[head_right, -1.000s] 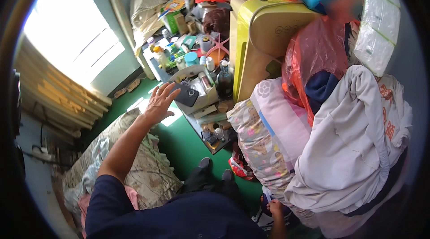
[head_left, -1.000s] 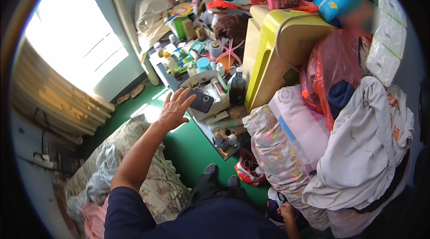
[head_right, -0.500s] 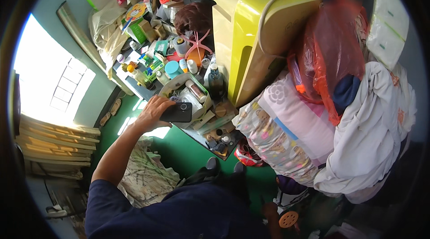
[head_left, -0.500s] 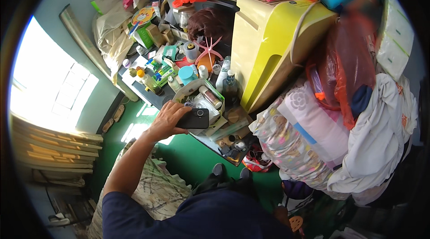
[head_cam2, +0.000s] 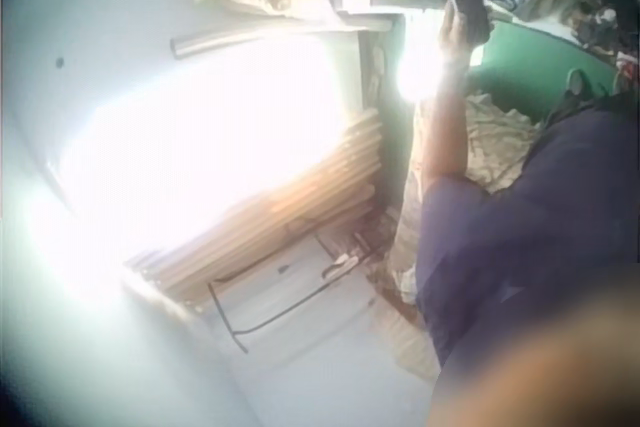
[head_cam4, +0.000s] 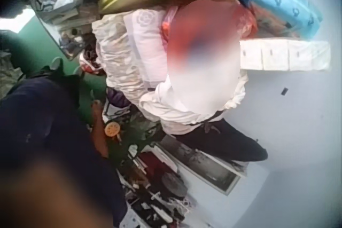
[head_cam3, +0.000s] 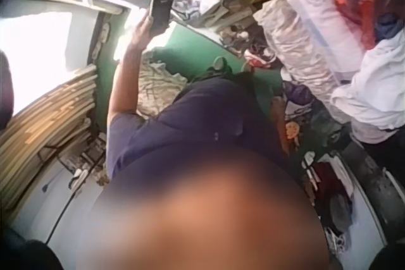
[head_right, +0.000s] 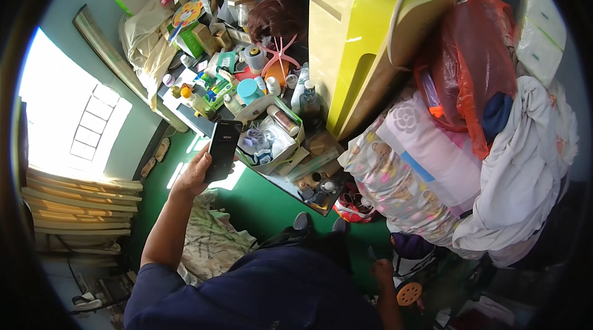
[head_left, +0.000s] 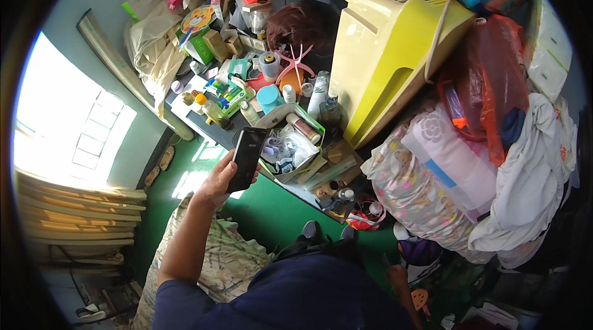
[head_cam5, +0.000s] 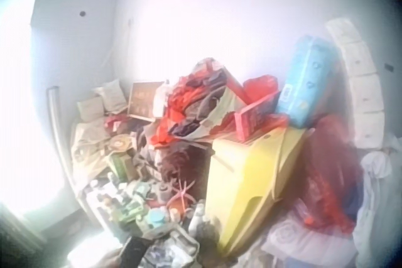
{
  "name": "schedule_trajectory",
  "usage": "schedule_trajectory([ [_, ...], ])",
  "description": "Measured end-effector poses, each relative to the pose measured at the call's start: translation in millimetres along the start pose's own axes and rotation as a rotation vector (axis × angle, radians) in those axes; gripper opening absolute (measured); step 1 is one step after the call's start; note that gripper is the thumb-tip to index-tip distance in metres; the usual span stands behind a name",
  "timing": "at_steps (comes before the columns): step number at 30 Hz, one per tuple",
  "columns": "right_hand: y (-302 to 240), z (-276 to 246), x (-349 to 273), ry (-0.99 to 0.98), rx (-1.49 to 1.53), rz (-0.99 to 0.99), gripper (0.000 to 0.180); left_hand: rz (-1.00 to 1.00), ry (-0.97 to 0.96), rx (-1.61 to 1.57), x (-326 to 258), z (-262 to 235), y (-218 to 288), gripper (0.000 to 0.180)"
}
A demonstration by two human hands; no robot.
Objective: The person assembles a metal frame by attaching white panels and securing them with tape. They handle the panels and frame, apply tape to joints, and adjust components to fit together.
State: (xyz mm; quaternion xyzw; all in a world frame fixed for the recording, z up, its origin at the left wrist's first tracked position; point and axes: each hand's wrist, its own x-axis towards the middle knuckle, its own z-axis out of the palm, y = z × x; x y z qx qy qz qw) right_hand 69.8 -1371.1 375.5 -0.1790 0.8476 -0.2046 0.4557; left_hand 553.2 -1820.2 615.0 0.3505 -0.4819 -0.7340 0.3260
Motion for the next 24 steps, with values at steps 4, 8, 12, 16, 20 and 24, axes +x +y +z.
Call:
schedule_trajectory([
  [4,5,10,-9,0.034,0.069,0.045,0.013,0.011,0.031,-0.024,-4,-6,-2,0.079],
  [8,18,10,-13,0.009,-0.040,-0.031,0.015,0.016,0.017,0.053,-4,-9,-1,0.077],
  [12,12,8,-13,-0.051,-0.189,0.007,0.011,0.088,0.024,0.349,2,-10,-1,0.071],
  [16,24,14,-19,0.007,-0.139,0.049,0.011,0.144,-0.024,0.664,11,1,4,0.068],
  [20,50,20,-19,0.002,-0.001,0.116,0.010,0.183,-0.044,0.845,15,16,8,0.069],
  [24,60,28,-30,-0.012,0.054,0.143,0.010,0.062,-0.144,0.441,16,20,-1,0.081],
])
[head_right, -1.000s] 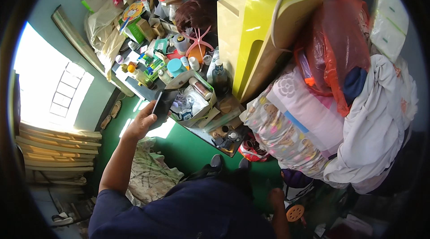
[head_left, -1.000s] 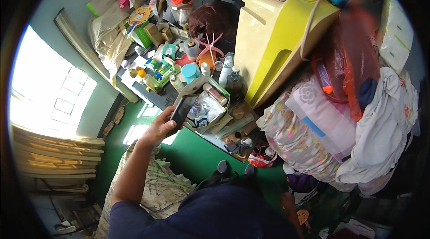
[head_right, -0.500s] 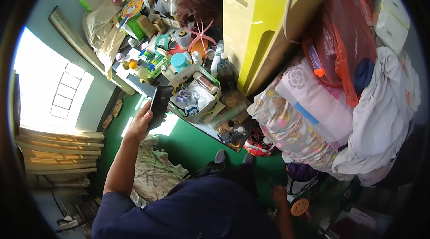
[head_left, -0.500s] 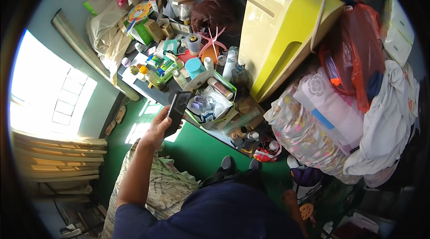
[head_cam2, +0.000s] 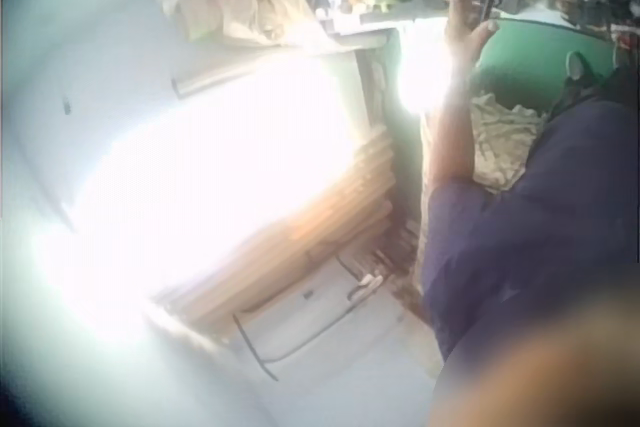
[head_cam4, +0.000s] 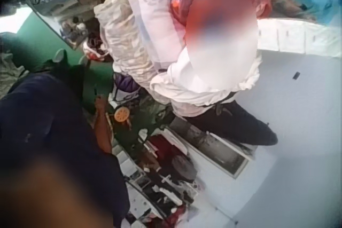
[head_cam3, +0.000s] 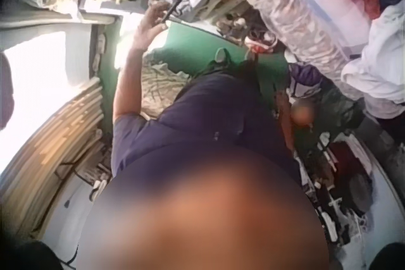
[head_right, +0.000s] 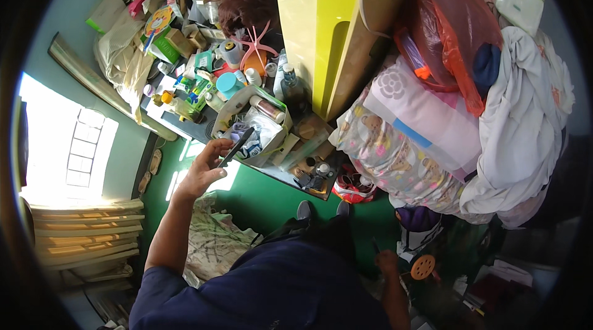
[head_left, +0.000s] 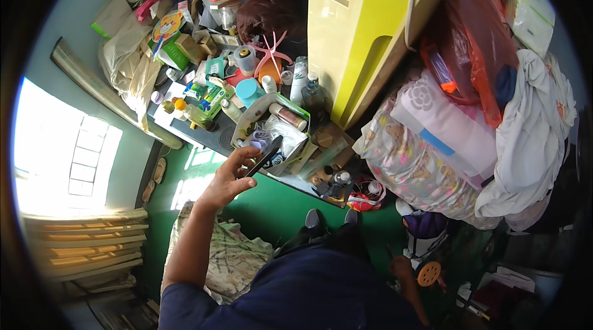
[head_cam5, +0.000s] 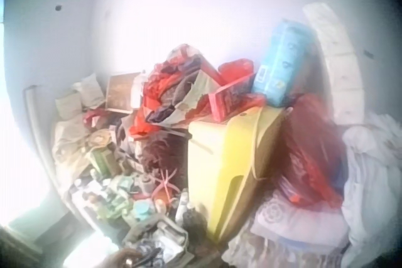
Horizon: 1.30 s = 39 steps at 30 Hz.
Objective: The person assembles a metal frame by attaching white panels and securing them with tape. They handle the panels and frame, apply tape to joints, and adjust components to fit together.
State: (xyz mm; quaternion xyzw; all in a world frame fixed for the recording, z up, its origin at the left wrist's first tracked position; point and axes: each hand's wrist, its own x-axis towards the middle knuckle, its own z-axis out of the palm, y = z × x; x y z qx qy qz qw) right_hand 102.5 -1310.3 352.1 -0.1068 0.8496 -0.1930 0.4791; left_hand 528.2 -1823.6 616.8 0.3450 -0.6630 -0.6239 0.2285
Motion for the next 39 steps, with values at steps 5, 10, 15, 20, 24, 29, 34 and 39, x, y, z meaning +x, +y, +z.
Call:
schedule_trajectory([
  [5,2,5,-11,0.007,-0.196,0.064,0.012,-0.019,-0.042,-0.310,-5,19,-1,0.091],
  [10,-1,8,-13,0.032,-0.115,0.031,0.016,0.026,0.041,-0.422,-13,26,-10,0.090],
  [15,-14,10,-18,0.058,-0.023,0.037,0.011,-0.018,0.177,-0.555,-23,20,-9,0.085],
  [20,-13,10,-15,0.035,-0.021,0.011,0.012,-0.058,0.195,-0.685,-35,22,-26,0.087],
  [24,-19,10,-23,0.048,-0.008,0.000,0.011,-0.069,0.163,-0.732,-43,33,-35,0.089],
  [29,-28,-2,-30,-0.042,-0.093,0.015,0.010,-0.107,0.008,-0.644,-66,41,-60,0.093],
  [34,-16,2,-31,-0.026,0.018,0.039,0.010,-0.355,-0.115,-0.684,-91,53,-97,0.082],
  [39,-7,-5,-24,-0.039,-0.048,0.093,0.011,-0.522,-0.021,-0.807,-111,65,-153,0.067],
])
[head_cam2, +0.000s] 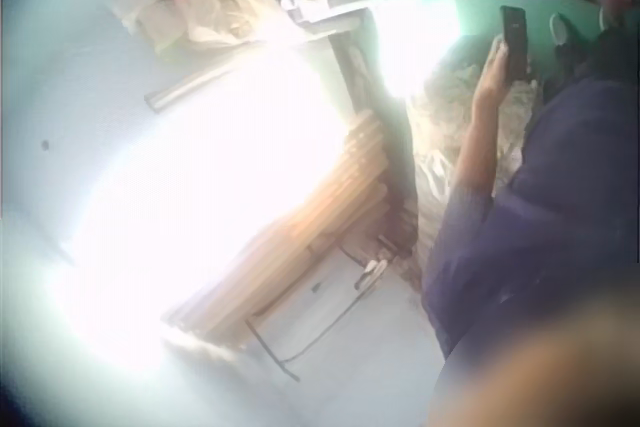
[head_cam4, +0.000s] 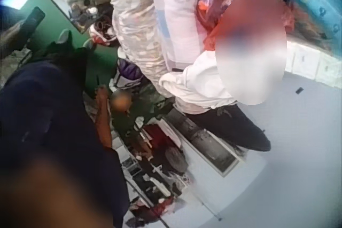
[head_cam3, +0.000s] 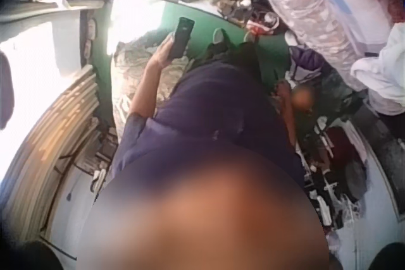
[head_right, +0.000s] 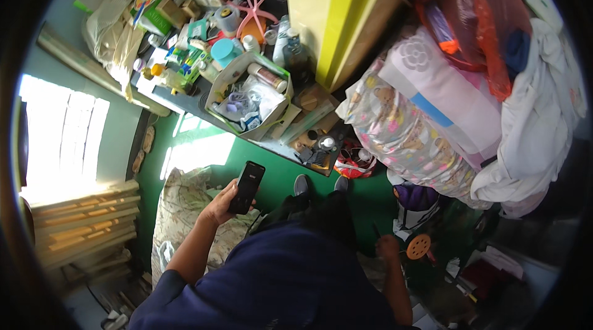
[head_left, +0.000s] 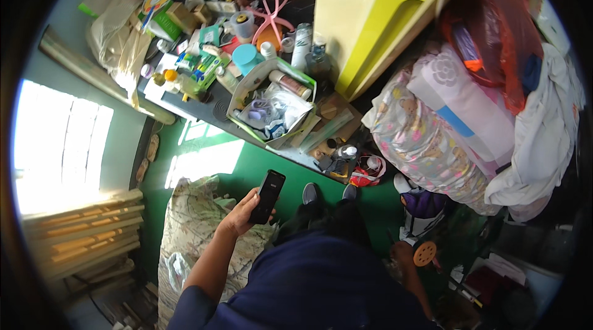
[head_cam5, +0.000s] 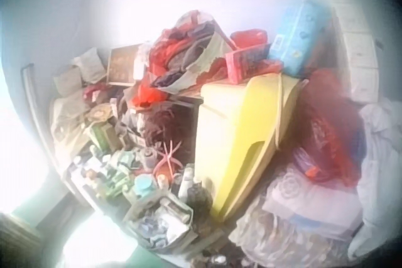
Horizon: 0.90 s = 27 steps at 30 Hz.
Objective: The person assembles a metal frame by attaching white panels and securing them with tape. They handle the panels and frame, apply tape to joints, and adjust components to fit together.
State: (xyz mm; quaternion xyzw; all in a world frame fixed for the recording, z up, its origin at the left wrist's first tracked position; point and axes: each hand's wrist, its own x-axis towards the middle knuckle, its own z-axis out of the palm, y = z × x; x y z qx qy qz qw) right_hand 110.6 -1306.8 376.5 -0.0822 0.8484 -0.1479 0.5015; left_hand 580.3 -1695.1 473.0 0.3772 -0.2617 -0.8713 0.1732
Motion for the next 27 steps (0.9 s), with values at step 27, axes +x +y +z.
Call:
schedule_trajectory([
  [27,-134,-32,80,-0.219,-0.387,-0.237,0.006,0.017,0.917,-0.639,-164,-69,-276,0.041],
])
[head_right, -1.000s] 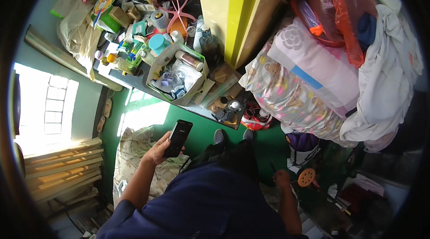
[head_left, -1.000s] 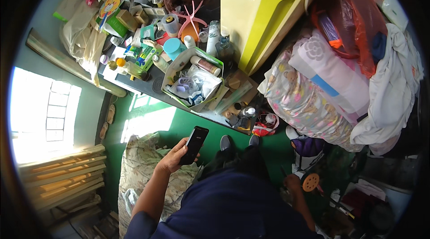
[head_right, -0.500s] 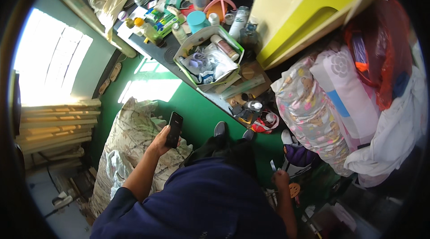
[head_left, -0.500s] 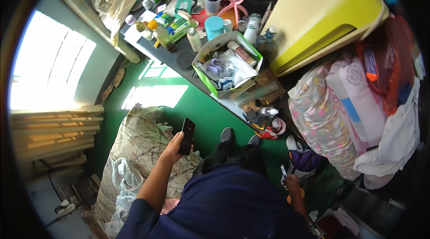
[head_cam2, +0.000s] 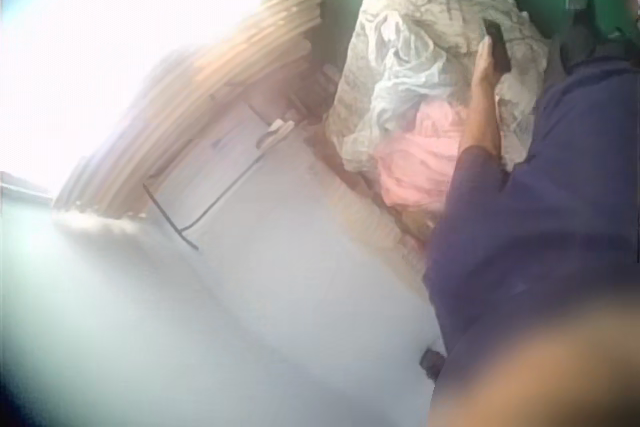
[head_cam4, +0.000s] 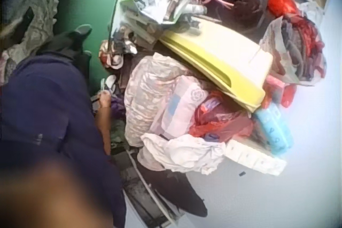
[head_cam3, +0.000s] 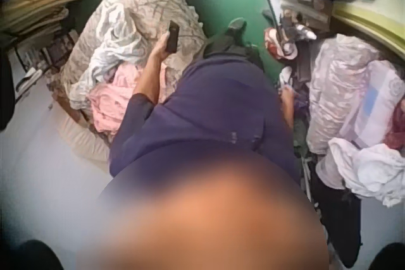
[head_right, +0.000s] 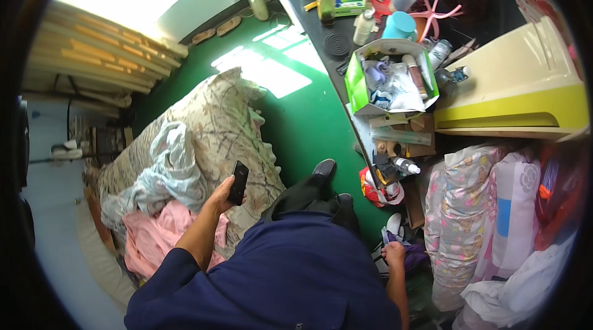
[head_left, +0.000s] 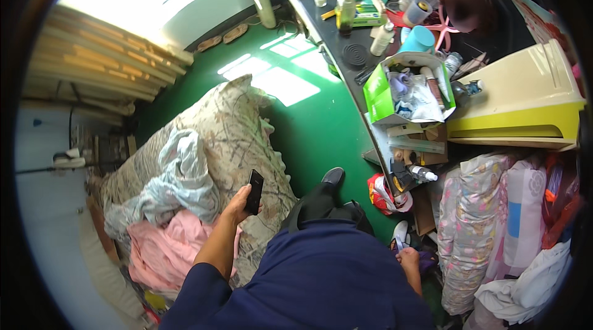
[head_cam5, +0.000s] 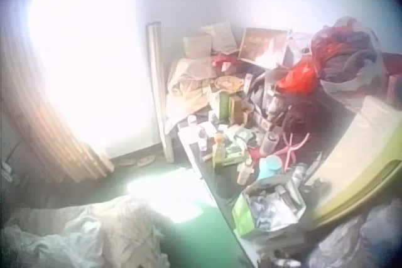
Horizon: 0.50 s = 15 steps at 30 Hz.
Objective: The person assembles a metal frame by attaching white panels and securing them with tape. They handle the panels and frame, apply tape to joints, and adjust components to fit together.
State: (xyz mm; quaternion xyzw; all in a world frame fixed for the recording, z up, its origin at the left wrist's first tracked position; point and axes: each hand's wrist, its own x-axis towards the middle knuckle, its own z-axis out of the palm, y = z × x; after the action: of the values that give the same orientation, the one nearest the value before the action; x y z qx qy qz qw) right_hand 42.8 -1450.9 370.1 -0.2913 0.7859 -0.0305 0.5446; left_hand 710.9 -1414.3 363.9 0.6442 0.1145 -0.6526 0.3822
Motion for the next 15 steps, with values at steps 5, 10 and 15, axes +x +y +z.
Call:
schedule_trajectory([
  [5,-14,-14,9,-0.018,-0.028,-0.016,0.004,-0.059,0.069,-0.186,-26,-44,-85,0.044],
  [10,4,-22,1,-0.046,-0.032,-0.048,0.006,0.044,-0.115,-0.439,-70,-26,-119,0.050],
  [15,56,-39,-8,-0.028,-0.035,-0.013,0.006,0.244,-0.305,-0.491,-91,25,-110,0.060],
])
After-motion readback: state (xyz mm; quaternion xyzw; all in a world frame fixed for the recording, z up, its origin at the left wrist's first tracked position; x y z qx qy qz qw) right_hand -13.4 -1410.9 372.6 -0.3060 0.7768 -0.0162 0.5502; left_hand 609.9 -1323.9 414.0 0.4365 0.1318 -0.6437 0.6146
